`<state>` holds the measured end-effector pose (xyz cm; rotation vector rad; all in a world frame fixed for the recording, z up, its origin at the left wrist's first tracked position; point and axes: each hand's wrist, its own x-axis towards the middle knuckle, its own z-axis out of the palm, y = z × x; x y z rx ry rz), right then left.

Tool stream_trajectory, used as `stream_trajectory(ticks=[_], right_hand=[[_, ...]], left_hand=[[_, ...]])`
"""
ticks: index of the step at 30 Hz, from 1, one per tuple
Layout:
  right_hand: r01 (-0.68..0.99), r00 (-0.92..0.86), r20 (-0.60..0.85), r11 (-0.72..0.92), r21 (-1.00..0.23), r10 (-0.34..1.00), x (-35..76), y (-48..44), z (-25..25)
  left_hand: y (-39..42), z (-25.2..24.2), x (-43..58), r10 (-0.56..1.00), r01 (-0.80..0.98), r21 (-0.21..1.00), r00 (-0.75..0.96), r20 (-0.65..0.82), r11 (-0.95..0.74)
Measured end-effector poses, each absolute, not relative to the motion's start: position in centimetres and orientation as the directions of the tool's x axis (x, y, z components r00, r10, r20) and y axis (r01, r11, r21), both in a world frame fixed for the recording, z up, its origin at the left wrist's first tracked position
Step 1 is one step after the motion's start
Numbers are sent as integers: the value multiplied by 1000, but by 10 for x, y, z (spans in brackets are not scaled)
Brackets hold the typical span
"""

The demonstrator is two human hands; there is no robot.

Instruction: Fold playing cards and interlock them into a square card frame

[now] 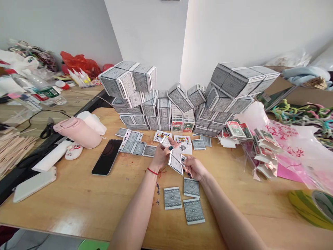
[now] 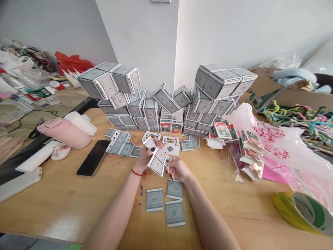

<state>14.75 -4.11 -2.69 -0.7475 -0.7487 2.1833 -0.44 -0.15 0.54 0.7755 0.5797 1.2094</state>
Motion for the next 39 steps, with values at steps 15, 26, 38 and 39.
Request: stream_trajectory(ticks=[15, 26, 38, 39], right_hand=[[-537, -430, -212, -437, -721, 878, 145, -38, -15], [-596, 62, -80, -28, -803, 995, 163, -35, -4], [-457, 93, -33, 13, -889, 995, 154, -34, -11], [-446, 116, -22, 32, -894, 993, 154, -33, -12]], left_hand=[[-5, 16, -14, 916, -630, 736, 400, 35, 248], [1, 11, -18, 949, -704, 684, 310, 57, 189], [-6, 8, -17, 823, -499, 739, 553, -132, 454], [-6, 6, -19, 791, -450, 749, 590, -160, 487]])
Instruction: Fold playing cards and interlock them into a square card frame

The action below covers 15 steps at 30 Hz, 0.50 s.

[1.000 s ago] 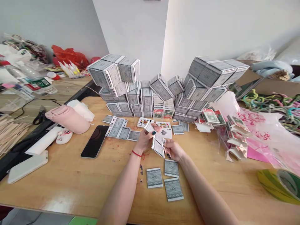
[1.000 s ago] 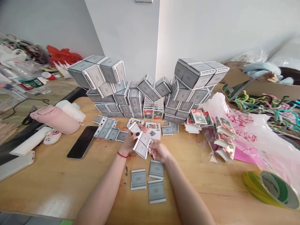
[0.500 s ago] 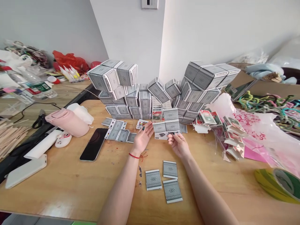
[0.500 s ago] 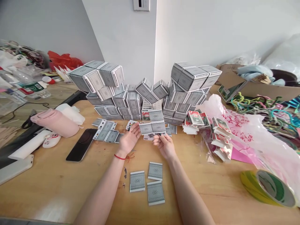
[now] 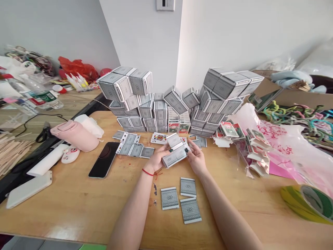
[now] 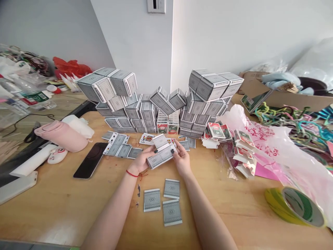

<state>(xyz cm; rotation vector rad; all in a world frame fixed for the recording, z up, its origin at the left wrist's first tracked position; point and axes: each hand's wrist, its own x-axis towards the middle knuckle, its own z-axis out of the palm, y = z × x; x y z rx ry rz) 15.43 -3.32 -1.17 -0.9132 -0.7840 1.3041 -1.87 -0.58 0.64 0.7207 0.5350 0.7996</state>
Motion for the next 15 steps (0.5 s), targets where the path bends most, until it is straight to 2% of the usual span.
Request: stream_trajectory(ticks=[4, 6, 8, 11, 15], right_hand=[[-389, 184, -12, 62, -919, 983, 160, -29, -16], [-368, 232, -16, 72, -927, 973, 163, -28, -18], [-374, 275, -24, 84, -924, 961, 164, -28, -19], [-357, 297, -45, 67, -932, 954, 164, -29, -18], [-222, 207, -49, -2, -975, 977, 163, -32, -13]], left_hand=[[-9, 6, -24, 629, -304, 752, 756, -183, 584], [-10, 6, -25, 618, -305, 748, 767, -174, 590], [-8, 4, -24, 706, -351, 762, 683, -189, 544], [-2, -1, -20, 866, -401, 812, 442, -234, 424], [6, -5, -17, 945, -415, 857, 238, -223, 306]])
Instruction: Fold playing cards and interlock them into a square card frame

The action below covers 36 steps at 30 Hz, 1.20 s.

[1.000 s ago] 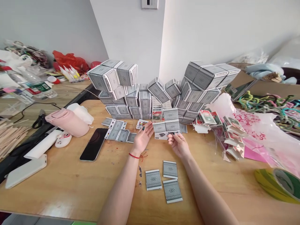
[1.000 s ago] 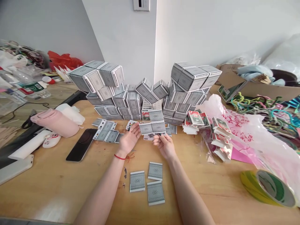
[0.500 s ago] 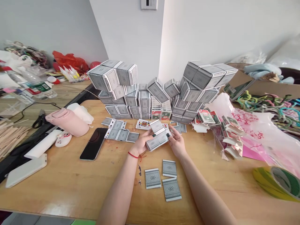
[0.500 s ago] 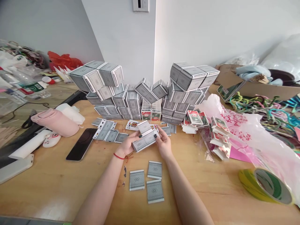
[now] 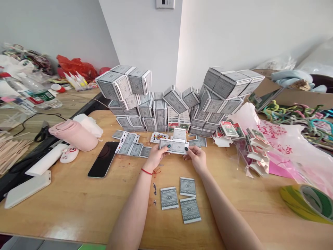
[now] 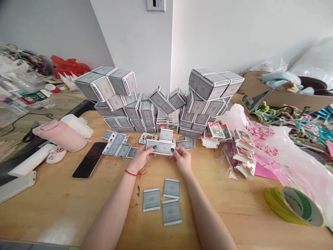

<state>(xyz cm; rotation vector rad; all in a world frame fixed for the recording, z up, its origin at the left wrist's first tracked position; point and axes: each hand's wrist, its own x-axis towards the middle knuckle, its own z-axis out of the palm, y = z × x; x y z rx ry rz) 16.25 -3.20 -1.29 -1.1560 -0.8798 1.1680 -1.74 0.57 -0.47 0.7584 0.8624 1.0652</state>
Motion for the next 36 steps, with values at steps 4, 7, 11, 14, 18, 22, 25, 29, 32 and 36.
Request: stream_trajectory(ticks=[4, 7, 11, 14, 18, 22, 25, 29, 32, 36], right_hand=[[-135, 81, -59, -48, -990, 995, 162, -35, -9], [-105, 35, -61, -57, -993, 998, 161, -35, -10], [-64, 39, -58, -55, -996, 998, 159, -35, -14], [-30, 58, -69, -67, -997, 996, 159, -36, -16], [-3, 70, -64, -64, -998, 996, 159, -37, -16], [1, 77, -60, -60, -998, 995, 158, -38, -14], [5, 86, -68, -68, -998, 994, 157, -38, -13], [-1, 102, -77, -78, -997, 992, 157, -37, -14], [7, 118, -75, -77, -997, 990, 156, -36, -15], [24, 136, -73, -77, -997, 988, 156, -36, -16]], left_hand=[[6, -4, -17, 965, -356, 902, 180, -188, 242], [5, -2, -17, 961, -340, 904, 189, -203, 258], [3, 0, -17, 962, -281, 926, 179, -207, 251], [2, 0, -17, 960, -229, 940, 176, -218, 255], [3, -4, -17, 967, -165, 960, 155, -202, 227], [5, -11, -18, 980, -75, 984, 130, -149, 159], [6, -15, -19, 983, -61, 990, 141, -118, 127], [6, -16, -18, 987, -34, 994, 130, -99, 104], [6, -15, -18, 989, -4, 996, 115, -91, 92], [5, -14, -18, 992, 41, 997, 108, -67, 63]])
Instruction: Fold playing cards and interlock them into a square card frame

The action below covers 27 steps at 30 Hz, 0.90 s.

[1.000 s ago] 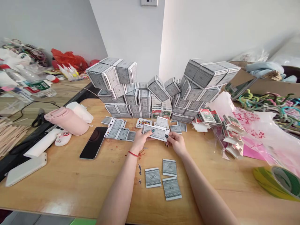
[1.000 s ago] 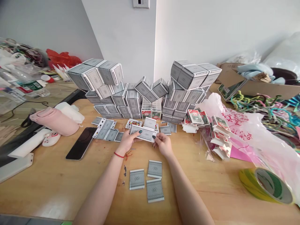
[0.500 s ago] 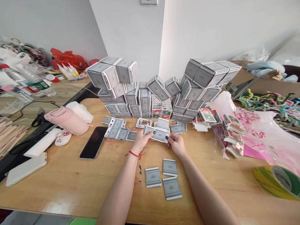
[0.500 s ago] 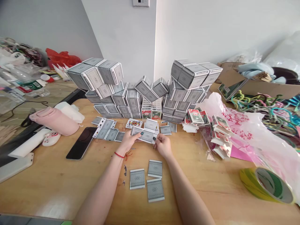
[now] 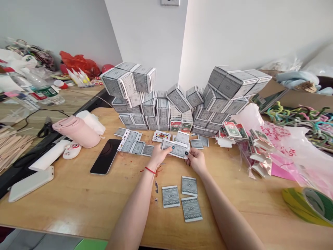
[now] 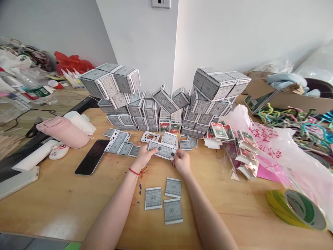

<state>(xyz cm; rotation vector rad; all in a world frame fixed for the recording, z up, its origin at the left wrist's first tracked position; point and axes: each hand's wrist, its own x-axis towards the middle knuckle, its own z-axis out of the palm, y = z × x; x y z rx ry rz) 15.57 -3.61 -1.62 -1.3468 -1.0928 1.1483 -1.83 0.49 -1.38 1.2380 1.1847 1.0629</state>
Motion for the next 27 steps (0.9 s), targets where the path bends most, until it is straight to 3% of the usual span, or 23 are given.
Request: stream_trajectory(ticks=[4, 10, 14, 21, 24, 27], right_hand=[[26, 146, -68, -73, -997, 987, 155, -36, -16], [30, 225, -18, -25, -999, 974, 151, -37, -11], [200, 272, 92, 38, -979, 958, 148, -38, -12], [559, 388, 269, 7, -829, 882, 146, -42, -17], [432, 402, 217, 25, -901, 889, 145, -42, -12], [-12, 342, 24, 30, -999, 939, 144, -40, -5]], left_hand=[[4, -14, -16, 995, 46, 998, 81, -55, 51], [2, -12, -4, 993, -106, 988, 56, -103, 109], [-1, -12, -1, 994, -144, 985, 75, -85, 95], [-9, -5, 1, 998, 118, 992, 47, 34, -39], [-10, -3, 3, 999, 58, 998, 27, 23, -25], [-8, -3, 5, 998, -160, 985, 28, -62, 66]])
